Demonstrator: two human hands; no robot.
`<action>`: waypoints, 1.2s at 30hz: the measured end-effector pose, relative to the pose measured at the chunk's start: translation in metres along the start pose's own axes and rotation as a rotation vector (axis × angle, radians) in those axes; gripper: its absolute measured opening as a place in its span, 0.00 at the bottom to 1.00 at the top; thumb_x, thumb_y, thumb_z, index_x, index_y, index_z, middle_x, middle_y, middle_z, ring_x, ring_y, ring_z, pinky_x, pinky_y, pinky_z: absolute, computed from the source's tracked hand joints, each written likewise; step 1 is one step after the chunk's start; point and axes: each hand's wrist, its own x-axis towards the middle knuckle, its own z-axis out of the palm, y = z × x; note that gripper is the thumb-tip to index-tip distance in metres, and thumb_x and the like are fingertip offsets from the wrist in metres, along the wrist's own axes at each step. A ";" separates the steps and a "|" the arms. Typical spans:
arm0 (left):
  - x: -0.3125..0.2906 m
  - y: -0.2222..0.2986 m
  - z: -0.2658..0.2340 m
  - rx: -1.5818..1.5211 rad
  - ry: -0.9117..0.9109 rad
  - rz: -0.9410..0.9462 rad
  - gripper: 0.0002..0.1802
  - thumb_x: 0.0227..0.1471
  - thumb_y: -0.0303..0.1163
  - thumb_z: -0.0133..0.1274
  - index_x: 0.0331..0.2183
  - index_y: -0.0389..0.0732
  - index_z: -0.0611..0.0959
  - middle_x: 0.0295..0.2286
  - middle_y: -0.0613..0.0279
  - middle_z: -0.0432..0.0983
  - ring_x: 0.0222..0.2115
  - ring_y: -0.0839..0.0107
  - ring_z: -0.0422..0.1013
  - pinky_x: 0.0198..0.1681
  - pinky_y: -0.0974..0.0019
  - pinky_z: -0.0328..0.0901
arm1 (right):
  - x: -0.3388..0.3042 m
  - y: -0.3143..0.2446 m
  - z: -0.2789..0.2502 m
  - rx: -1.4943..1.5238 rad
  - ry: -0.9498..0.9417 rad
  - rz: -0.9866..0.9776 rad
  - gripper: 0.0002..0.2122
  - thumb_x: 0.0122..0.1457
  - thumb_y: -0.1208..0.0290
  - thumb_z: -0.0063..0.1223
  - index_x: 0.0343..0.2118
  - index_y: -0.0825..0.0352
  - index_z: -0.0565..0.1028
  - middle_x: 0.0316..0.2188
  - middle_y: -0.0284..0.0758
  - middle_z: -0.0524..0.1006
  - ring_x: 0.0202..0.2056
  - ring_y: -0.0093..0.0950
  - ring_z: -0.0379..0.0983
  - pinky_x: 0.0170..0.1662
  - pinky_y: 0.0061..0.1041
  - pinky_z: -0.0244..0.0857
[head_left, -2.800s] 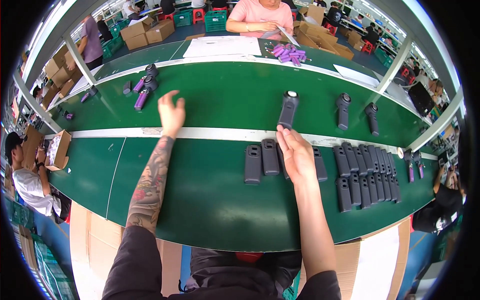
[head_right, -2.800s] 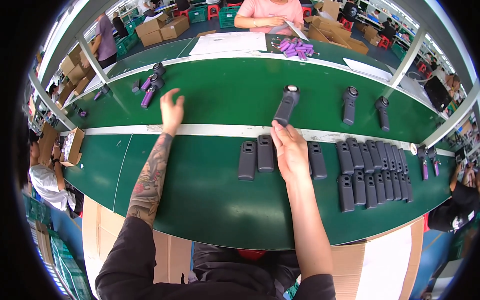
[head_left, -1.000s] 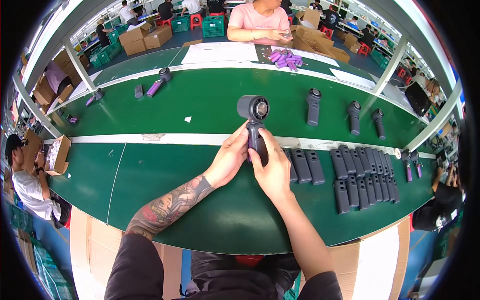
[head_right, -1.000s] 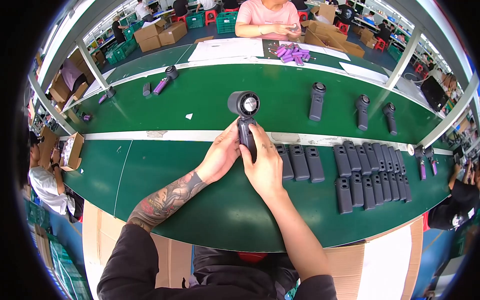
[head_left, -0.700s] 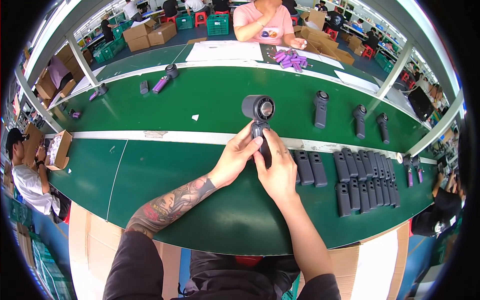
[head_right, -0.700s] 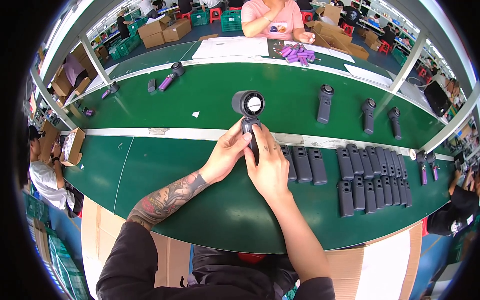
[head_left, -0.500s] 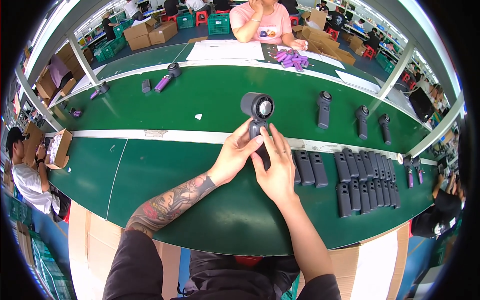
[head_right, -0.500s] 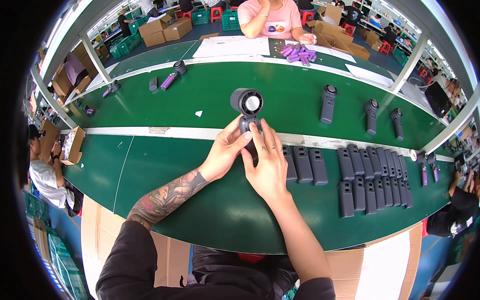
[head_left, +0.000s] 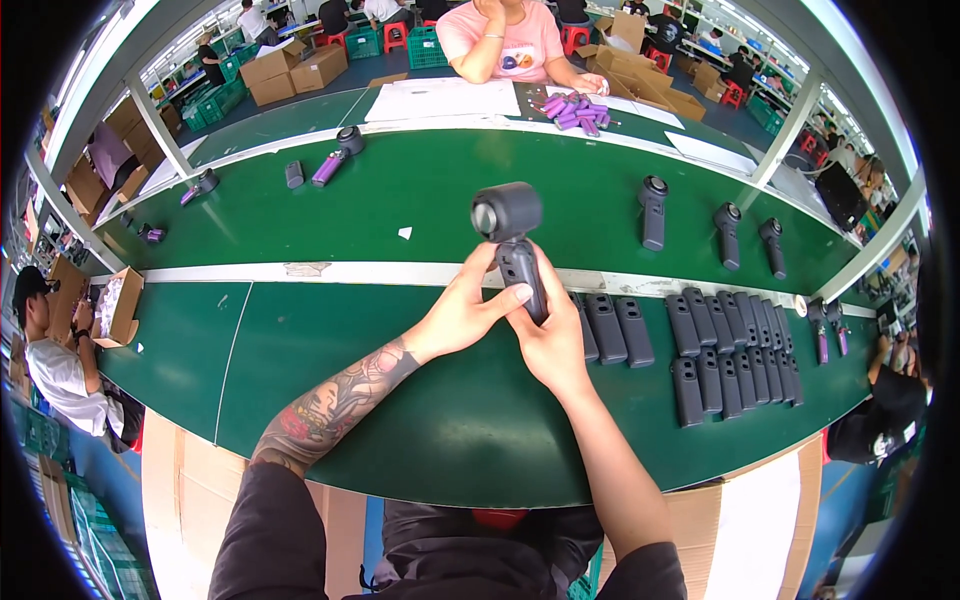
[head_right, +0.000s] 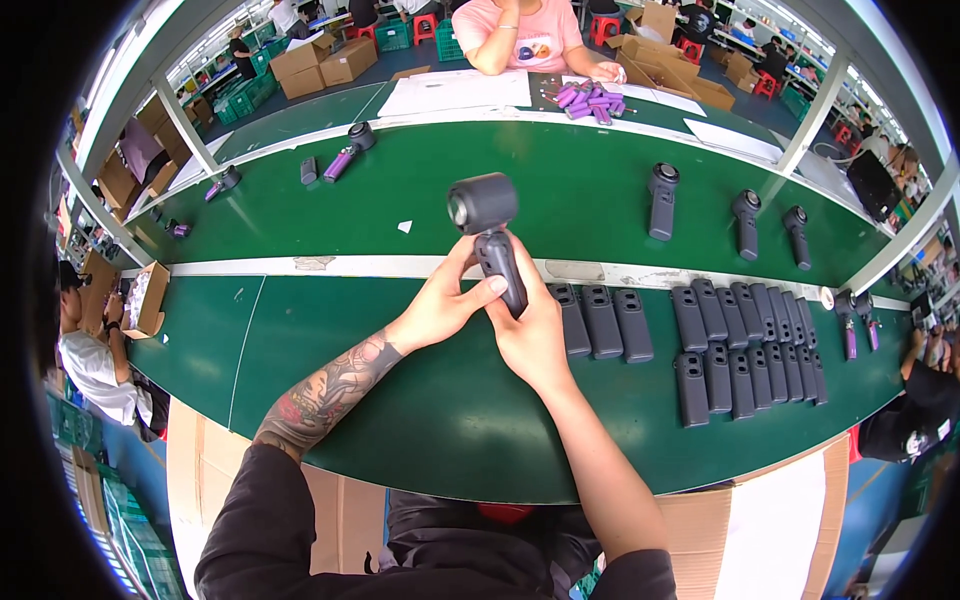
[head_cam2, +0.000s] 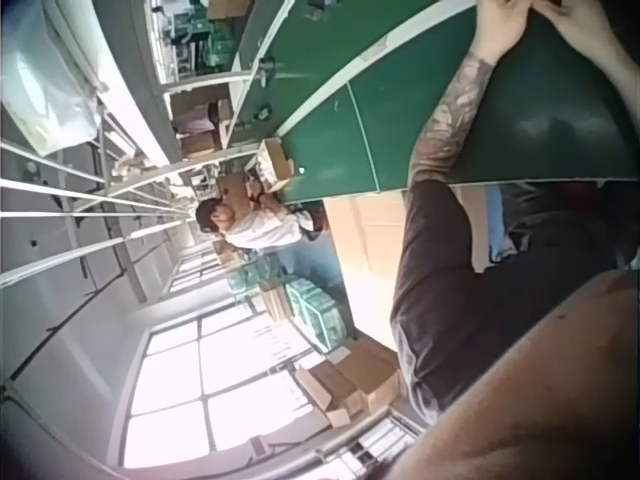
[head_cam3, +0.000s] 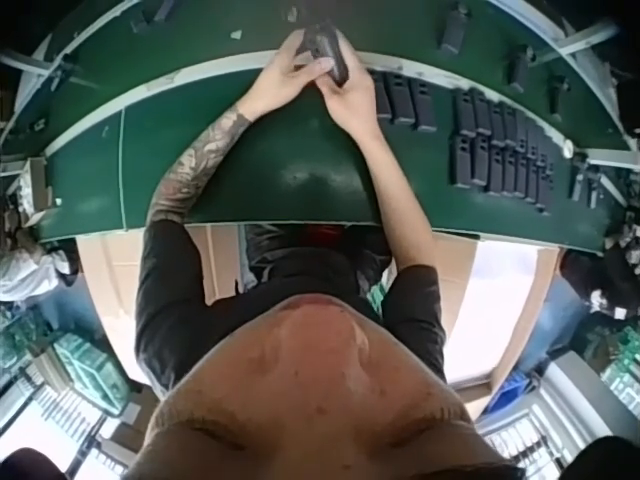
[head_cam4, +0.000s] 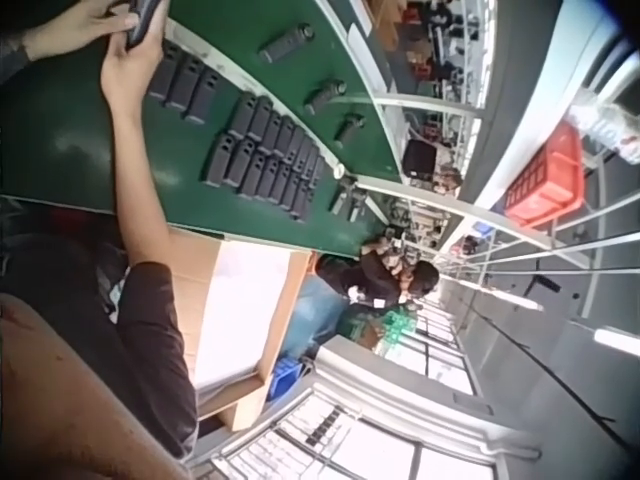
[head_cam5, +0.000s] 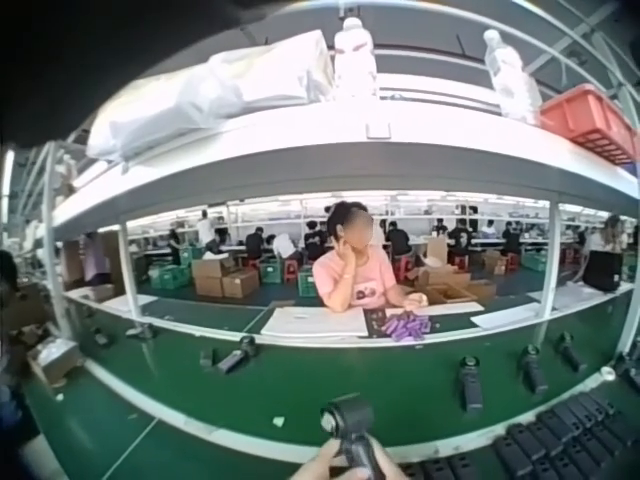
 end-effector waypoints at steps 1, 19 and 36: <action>0.000 0.001 0.002 -0.128 -0.012 -0.029 0.27 0.63 0.29 0.52 0.61 0.38 0.65 0.44 0.55 0.74 0.40 0.68 0.74 0.47 0.64 0.70 | 0.000 -0.001 -0.001 -0.031 -0.008 -0.027 0.33 0.57 0.84 0.54 0.67 0.61 0.60 0.54 0.44 0.75 0.49 0.34 0.76 0.49 0.29 0.71; 0.004 0.013 -0.003 -0.741 -0.036 -0.355 0.25 0.70 0.36 0.42 0.61 0.32 0.66 0.46 0.53 0.73 0.42 0.68 0.72 0.52 0.62 0.67 | 0.009 -0.007 -0.023 1.146 -0.108 0.495 0.17 0.65 0.71 0.49 0.54 0.73 0.68 0.35 0.40 0.76 0.27 0.24 0.72 0.30 0.22 0.67; 0.005 0.007 -0.008 -0.621 -0.081 -0.326 0.19 0.64 0.27 0.49 0.55 0.35 0.72 0.46 0.53 0.76 0.44 0.69 0.73 0.48 0.66 0.69 | 0.000 -0.007 -0.002 -0.273 0.101 0.092 0.18 0.60 0.70 0.57 0.50 0.71 0.71 0.33 0.39 0.77 0.35 0.32 0.75 0.37 0.28 0.69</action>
